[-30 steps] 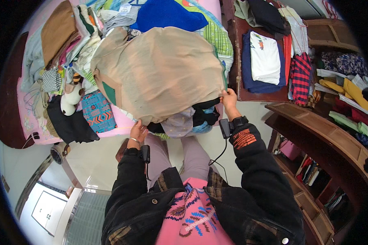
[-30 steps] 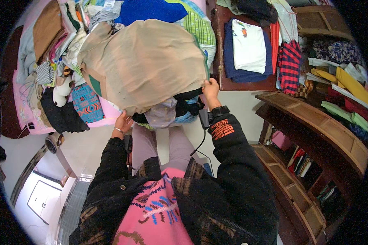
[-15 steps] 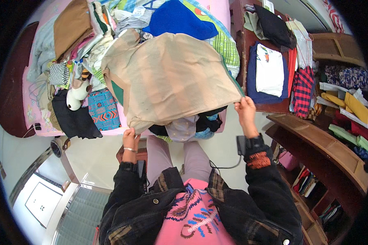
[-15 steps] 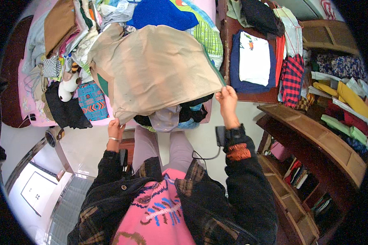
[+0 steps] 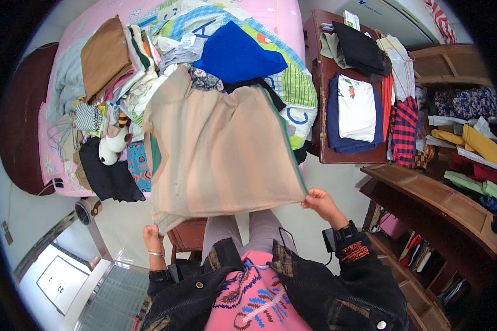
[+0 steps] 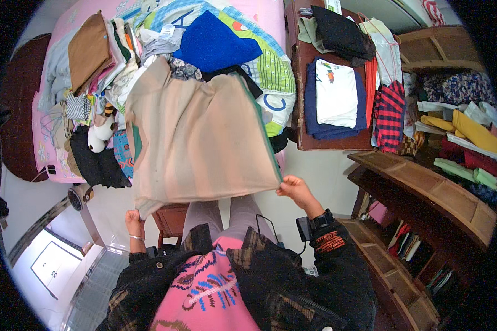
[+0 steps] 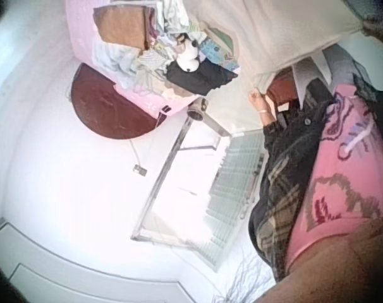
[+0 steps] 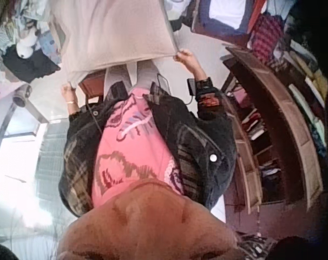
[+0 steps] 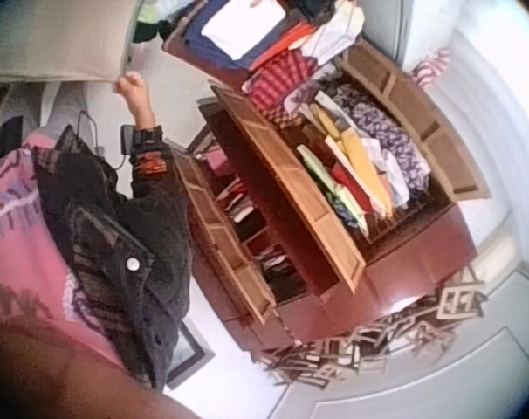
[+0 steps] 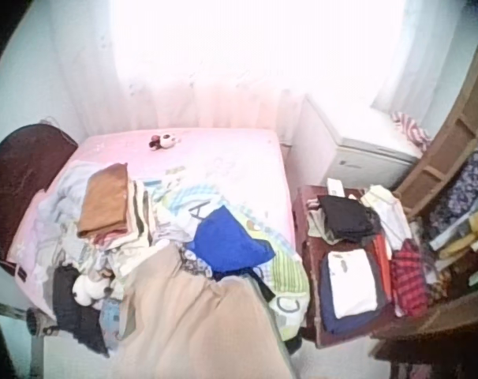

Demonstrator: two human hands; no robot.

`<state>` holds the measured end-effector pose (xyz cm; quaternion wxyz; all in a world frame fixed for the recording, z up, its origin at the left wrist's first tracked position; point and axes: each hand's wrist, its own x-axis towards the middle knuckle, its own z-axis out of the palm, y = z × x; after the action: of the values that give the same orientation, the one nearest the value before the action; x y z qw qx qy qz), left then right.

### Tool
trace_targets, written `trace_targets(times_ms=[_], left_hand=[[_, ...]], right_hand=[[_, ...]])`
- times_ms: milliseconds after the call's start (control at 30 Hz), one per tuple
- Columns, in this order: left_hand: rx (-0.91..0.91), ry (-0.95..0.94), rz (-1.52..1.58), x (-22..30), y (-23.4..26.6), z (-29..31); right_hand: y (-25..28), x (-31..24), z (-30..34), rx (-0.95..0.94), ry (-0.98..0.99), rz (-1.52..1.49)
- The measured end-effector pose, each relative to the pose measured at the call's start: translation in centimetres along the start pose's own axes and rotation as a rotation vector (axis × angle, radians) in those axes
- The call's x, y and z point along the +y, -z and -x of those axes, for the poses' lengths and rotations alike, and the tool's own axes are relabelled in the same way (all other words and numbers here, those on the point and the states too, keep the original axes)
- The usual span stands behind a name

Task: The person folds several garments on a bed, including a patterned blue cloth, a beige top, and a dark floral top. Each item is unfolded, smoothed, and folded into a compact shape before being placed on a growing pile.

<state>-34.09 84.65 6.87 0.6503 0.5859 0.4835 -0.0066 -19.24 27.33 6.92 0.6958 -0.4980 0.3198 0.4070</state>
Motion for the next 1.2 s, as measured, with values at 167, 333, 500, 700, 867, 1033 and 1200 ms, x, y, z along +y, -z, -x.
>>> trace_targets(times_ms=[167, 333, 500, 700, 867, 1033, 1200], left_hand=[[0.003, 0.068, -0.239, -5.8, 4.0, -2.5], [-0.034, -0.031, -0.658, -13.5, 6.1, -6.5], [-0.407, 0.050, -1.147, -16.3, 4.2, -11.1], [-0.199, 0.070, -0.414, -9.7, -1.8, -17.2], [-0.146, -0.164, -0.383, -6.4, -6.3, -21.8], [0.039, -0.073, -0.441, -5.0, -9.7, -24.2], [-0.048, -0.156, -0.365, -6.0, -11.8, -25.6]], right_hand=[[0.3, 3.5, -0.6, -0.023, 0.016, 0.071], [0.7, 6.6, -2.0, 0.073, -0.074, 0.189], [-0.1, 4.9, -7.2, 0.185, 0.079, 0.840], [-3.5, -5.6, -15.4, 0.419, 0.610, 0.581], [-7.4, -9.1, -18.4, 0.511, 0.417, 0.644], [-9.2, -8.6, -18.3, 0.722, 0.412, 0.703], [-10.6, -8.0, -17.4, 0.533, 0.429, 0.593]])
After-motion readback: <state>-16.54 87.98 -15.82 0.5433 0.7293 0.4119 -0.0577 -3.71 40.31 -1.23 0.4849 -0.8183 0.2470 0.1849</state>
